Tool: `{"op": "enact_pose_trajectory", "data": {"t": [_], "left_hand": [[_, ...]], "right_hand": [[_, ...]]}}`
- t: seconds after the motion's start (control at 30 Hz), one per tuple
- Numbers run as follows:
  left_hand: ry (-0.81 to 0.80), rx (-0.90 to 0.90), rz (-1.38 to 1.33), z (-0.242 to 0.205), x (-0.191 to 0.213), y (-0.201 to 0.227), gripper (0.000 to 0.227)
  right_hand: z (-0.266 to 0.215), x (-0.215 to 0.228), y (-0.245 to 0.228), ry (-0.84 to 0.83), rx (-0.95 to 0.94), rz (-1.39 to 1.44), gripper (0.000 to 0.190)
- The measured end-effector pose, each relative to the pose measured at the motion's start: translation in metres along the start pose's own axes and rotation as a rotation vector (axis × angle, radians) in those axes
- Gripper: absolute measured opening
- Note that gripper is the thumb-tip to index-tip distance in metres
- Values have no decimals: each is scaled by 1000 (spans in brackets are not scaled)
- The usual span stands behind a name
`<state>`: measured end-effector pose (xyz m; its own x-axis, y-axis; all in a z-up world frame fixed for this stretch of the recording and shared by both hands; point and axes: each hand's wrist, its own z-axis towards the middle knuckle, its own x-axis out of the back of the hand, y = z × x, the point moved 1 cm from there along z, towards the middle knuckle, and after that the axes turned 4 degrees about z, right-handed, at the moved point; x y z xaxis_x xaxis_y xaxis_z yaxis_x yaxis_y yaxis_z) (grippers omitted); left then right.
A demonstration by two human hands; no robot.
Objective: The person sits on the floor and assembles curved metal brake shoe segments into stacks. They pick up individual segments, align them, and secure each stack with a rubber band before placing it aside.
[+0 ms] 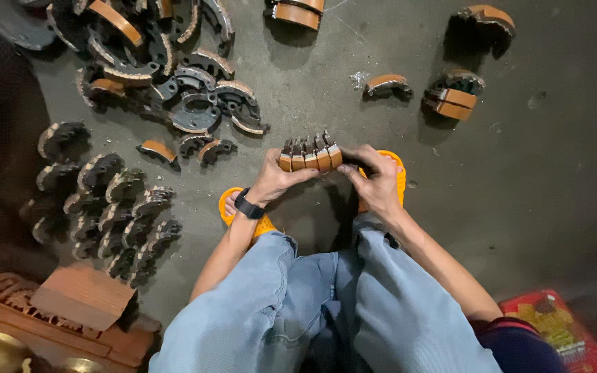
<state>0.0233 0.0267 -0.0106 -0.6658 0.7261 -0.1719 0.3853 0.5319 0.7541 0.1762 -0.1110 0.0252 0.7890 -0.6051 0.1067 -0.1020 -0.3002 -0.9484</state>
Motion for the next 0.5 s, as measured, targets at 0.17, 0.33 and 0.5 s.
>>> {"op": "enact_pose_trajectory", "data": {"t": [0.17, 0.33, 0.5], "left_hand": [[-95, 108, -369, -2, 19, -81, 34], [-53, 165, -543, -15, 12, -79, 46], [-98, 87, -450, -13, 30, -49, 46]], "right_hand": [[10, 5, -42, -126, 217, -277, 18], [52, 27, -21, -37, 142, -663, 36], [63, 23, 4, 103, 156, -1111, 31]]}}
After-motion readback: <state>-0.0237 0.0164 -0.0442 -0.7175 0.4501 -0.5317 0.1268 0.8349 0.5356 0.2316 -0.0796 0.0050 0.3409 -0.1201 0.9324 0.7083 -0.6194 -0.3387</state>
